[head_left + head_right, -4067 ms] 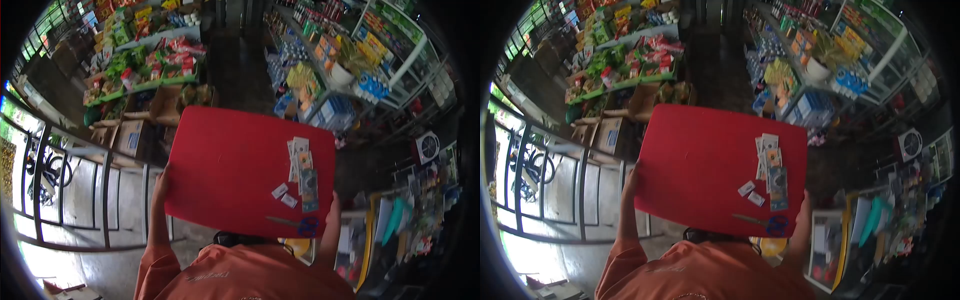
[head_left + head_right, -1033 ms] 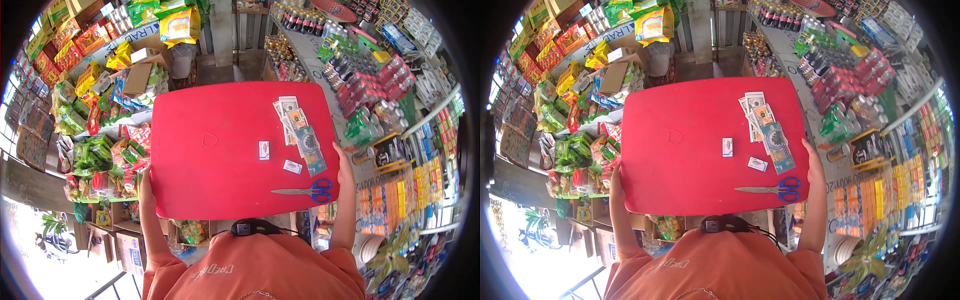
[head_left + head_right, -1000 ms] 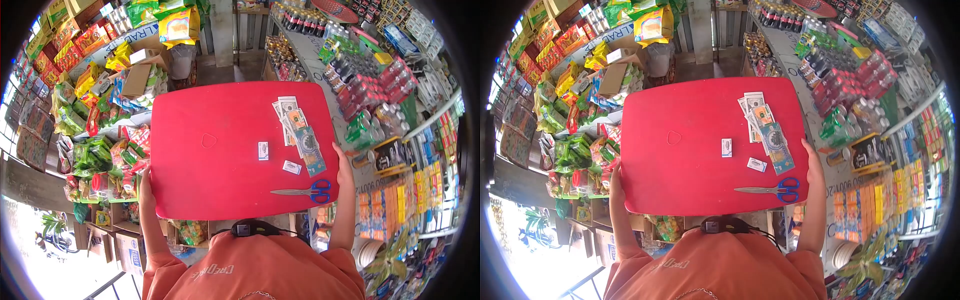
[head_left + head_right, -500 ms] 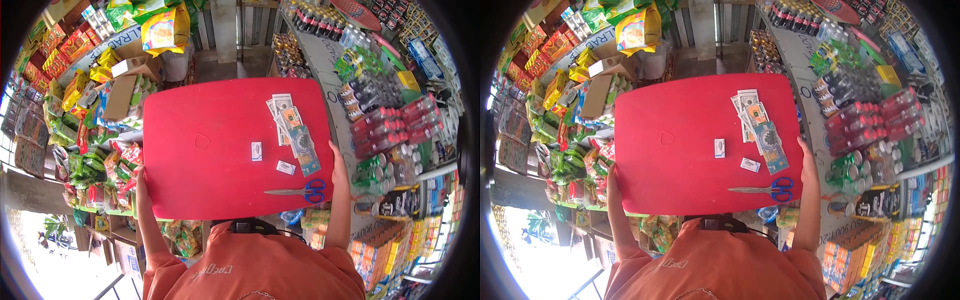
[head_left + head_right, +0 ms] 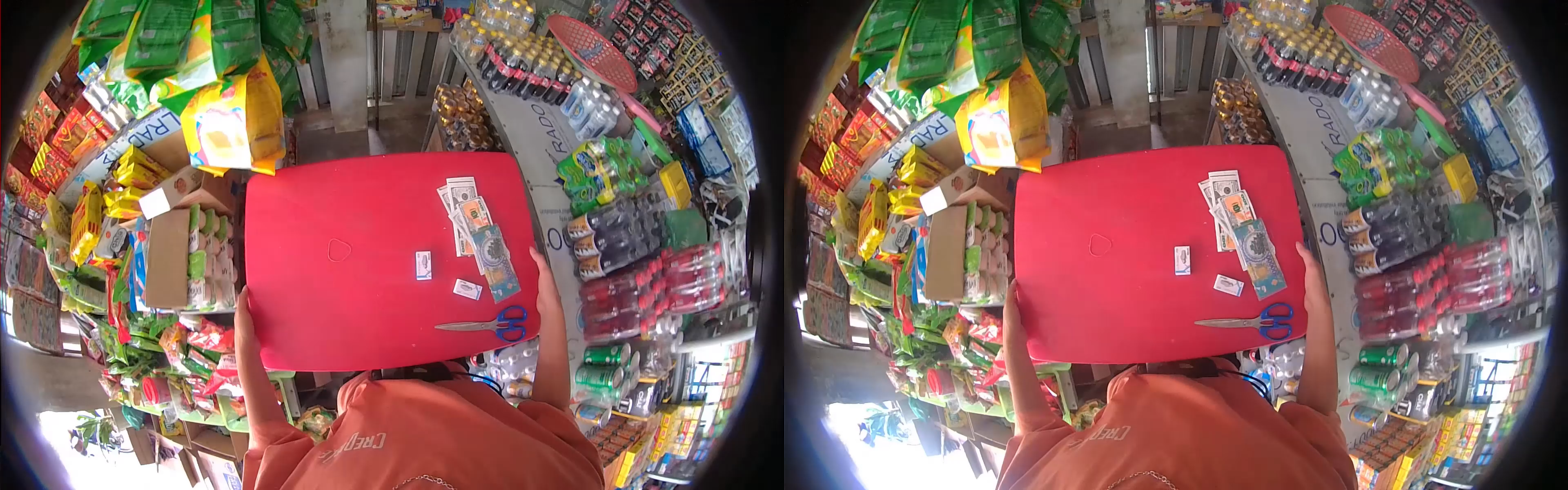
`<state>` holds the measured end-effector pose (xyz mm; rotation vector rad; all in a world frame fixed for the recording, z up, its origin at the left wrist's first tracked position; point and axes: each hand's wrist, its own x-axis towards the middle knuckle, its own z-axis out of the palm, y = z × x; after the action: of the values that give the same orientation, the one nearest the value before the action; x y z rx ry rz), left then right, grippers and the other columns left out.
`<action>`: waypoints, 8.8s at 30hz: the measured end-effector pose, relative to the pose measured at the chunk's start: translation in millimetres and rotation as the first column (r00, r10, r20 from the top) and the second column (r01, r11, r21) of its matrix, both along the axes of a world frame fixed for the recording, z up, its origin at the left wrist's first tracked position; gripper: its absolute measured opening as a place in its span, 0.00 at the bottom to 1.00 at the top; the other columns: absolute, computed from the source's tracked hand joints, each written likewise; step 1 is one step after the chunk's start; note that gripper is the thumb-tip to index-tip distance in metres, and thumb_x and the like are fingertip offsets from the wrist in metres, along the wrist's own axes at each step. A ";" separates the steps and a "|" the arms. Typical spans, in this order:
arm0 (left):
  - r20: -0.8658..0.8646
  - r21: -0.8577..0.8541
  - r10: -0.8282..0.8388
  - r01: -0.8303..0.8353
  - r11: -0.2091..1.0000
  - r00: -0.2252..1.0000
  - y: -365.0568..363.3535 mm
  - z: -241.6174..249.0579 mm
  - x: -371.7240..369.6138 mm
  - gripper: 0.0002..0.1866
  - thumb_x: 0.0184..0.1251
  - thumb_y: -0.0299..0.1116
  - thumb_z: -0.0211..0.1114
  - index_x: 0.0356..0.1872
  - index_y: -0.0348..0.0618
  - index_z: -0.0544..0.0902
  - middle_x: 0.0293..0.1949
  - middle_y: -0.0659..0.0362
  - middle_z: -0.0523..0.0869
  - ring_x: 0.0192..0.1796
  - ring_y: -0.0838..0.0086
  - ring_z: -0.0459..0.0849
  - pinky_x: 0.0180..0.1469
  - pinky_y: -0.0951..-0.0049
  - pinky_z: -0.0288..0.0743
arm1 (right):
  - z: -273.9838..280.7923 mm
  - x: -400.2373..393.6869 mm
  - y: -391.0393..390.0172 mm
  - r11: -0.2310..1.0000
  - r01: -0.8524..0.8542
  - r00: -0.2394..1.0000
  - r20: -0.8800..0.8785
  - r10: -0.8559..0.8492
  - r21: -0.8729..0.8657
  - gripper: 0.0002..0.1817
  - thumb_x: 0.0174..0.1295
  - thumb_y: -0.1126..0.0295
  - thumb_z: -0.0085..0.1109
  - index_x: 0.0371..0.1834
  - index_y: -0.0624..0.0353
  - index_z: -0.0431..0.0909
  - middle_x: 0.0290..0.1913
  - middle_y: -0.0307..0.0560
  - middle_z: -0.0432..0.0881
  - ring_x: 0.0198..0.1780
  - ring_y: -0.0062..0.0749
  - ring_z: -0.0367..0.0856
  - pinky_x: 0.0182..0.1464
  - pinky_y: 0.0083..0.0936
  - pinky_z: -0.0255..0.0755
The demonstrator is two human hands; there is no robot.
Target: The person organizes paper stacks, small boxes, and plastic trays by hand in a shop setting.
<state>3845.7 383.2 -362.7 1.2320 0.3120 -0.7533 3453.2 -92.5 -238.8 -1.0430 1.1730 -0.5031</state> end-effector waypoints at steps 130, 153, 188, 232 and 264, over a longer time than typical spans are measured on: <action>0.050 0.828 -0.771 0.406 0.388 0.635 -263.4 -290.3 73.5 0.22 0.76 0.42 0.53 0.59 0.36 0.79 0.53 0.40 0.84 0.58 0.46 0.82 0.60 0.53 0.74 | -254.7 184.2 -191.2 0.826 -0.556 0.736 -0.519 0.435 -0.097 0.25 0.70 0.60 0.63 0.67 0.57 0.73 0.51 0.51 0.86 0.46 0.36 0.86 0.51 0.34 0.79; 0.128 0.208 -0.975 0.966 -0.152 -0.181 -462.2 -47.3 2.0 0.25 0.77 0.50 0.53 0.64 0.44 0.76 0.55 0.54 0.86 0.49 0.67 0.85 0.54 0.66 0.78 | -23.3 -18.9 216.2 0.804 0.368 0.486 -0.641 -0.594 -0.467 0.22 0.68 0.57 0.55 0.59 0.56 0.81 0.40 0.55 0.87 0.44 0.50 0.87 0.48 0.41 0.78; 0.301 0.363 -0.052 0.165 -0.917 -0.952 -62.0 19.5 -889.7 0.16 0.80 0.42 0.59 0.55 0.41 0.82 0.50 0.54 0.87 0.51 0.72 0.86 0.54 0.70 0.79 | 3.9 -552.6 813.1 0.122 0.928 -0.075 -0.498 -0.864 -0.353 0.20 0.70 0.61 0.61 0.60 0.59 0.79 0.47 0.57 0.88 0.50 0.46 0.88 0.52 0.37 0.80; 0.376 0.374 0.643 -0.526 -0.764 -0.667 576.5 163.4 -1703.0 0.20 0.81 0.44 0.56 0.60 0.39 0.80 0.52 0.53 0.87 0.58 0.69 0.85 0.62 0.68 0.75 | 64.9 -1125.0 1316.7 -0.520 0.808 -0.589 -0.377 -0.715 -0.278 0.19 0.72 0.62 0.59 0.62 0.58 0.79 0.51 0.55 0.87 0.52 0.41 0.87 0.54 0.34 0.78; 0.365 0.347 -0.139 0.273 -0.897 -0.921 779.0 207.4 -2425.9 0.17 0.81 0.38 0.56 0.59 0.37 0.80 0.50 0.53 0.88 0.52 0.71 0.86 0.58 0.71 0.78 | 87.2 -2116.1 1581.9 0.096 0.957 0.033 -0.227 -0.973 -0.275 0.20 0.73 0.62 0.56 0.61 0.63 0.78 0.51 0.51 0.85 0.51 0.30 0.84 0.54 0.29 0.76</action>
<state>1419.8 1162.2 -155.3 0.4841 -2.4949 -2.2543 1337.1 1489.4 -151.6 -0.1062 2.2090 -1.4996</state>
